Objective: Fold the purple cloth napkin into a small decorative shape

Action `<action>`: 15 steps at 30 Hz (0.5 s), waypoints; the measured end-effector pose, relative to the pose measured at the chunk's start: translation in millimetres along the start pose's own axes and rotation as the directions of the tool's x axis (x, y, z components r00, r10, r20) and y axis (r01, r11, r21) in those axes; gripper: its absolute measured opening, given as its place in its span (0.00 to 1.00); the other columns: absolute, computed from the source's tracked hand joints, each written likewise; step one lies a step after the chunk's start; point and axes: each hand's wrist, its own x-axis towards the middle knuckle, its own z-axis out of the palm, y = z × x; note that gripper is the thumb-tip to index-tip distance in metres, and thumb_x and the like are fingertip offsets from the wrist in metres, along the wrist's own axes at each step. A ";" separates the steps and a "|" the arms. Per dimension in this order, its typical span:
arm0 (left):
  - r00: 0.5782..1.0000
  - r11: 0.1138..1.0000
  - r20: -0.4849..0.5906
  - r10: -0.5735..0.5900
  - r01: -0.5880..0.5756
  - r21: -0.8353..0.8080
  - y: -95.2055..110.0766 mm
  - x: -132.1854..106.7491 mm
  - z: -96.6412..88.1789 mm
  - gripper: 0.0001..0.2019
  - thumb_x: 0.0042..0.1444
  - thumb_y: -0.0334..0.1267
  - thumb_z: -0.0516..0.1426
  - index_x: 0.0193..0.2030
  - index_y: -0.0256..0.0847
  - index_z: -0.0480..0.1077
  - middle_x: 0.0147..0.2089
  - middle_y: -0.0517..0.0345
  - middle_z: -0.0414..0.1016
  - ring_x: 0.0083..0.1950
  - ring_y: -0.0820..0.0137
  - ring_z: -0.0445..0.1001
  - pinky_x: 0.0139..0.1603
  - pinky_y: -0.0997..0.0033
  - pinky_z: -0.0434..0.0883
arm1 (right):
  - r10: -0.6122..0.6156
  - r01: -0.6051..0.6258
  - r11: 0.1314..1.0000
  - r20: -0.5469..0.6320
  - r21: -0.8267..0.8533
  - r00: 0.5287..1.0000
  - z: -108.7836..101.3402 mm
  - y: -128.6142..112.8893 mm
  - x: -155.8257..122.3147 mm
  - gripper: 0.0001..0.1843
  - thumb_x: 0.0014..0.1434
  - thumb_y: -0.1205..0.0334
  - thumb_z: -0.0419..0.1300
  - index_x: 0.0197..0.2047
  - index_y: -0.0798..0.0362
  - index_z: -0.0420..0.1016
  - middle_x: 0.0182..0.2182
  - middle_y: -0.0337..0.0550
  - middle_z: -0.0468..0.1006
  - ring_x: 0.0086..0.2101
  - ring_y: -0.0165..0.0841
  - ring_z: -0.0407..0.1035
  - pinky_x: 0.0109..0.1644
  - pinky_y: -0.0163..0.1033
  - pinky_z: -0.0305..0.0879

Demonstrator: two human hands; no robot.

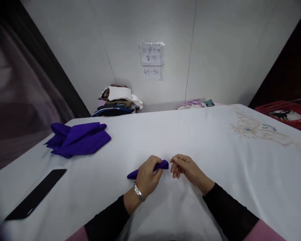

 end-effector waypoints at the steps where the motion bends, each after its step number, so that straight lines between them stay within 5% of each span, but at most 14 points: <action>1: 0.997 0.996 -0.016 -0.069 0.068 -0.065 6.1 3.8 -8.3 0.07 0.48 0.26 0.51 0.33 0.41 0.64 0.32 0.60 0.68 0.33 0.71 0.66 0.34 0.71 0.63 | -0.081 0.080 0.997 -0.061 -0.016 0.995 -0.2 -0.5 0.6 0.15 0.58 0.50 0.56 0.35 0.55 0.70 0.23 0.41 0.75 0.21 0.28 0.69 0.22 0.32 0.60; 4: 0.954 0.895 0.027 -0.300 0.291 -0.339 21.9 12.7 -28.6 0.02 0.51 0.32 0.55 0.31 0.41 0.65 0.28 0.64 0.66 0.29 0.74 0.64 0.31 0.74 0.62 | -0.294 0.274 0.954 -0.191 -0.125 0.937 -2.7 -0.4 0.9 0.10 0.58 0.54 0.57 0.37 0.53 0.71 0.27 0.42 0.76 0.27 0.31 0.69 0.27 0.35 0.62; 7: 0.862 0.600 0.242 -0.446 0.489 -0.633 27.2 17.1 -35.6 0.07 0.49 0.38 0.59 0.31 0.40 0.65 0.27 0.65 0.67 0.28 0.75 0.65 0.29 0.75 0.63 | -0.409 0.362 0.902 -0.197 -0.236 0.891 -5.7 -0.4 -1.8 0.09 0.58 0.56 0.57 0.40 0.51 0.72 0.36 0.45 0.77 0.36 0.34 0.69 0.40 0.41 0.65; 11: 0.754 0.228 0.479 -0.449 0.615 -0.755 19.8 18.5 -27.5 0.12 0.43 0.37 0.64 0.32 0.38 0.67 0.29 0.62 0.71 0.29 0.75 0.68 0.33 0.73 0.65 | -0.367 0.344 0.909 -0.062 -0.233 0.928 -1.5 -3.3 -5.9 0.12 0.59 0.55 0.56 0.45 0.49 0.71 0.41 0.46 0.76 0.42 0.37 0.69 0.48 0.47 0.64; 15: 0.726 0.156 0.514 -0.457 0.635 -0.757 12.0 18.4 -18.8 0.14 0.39 0.36 0.66 0.33 0.36 0.69 0.32 0.58 0.73 0.32 0.72 0.71 0.38 0.70 0.66 | -0.297 0.292 0.931 0.011 -0.218 0.955 14.7 -10.6 -4.9 0.16 0.55 0.56 0.60 0.48 0.47 0.69 0.41 0.43 0.74 0.42 0.35 0.68 0.46 0.44 0.64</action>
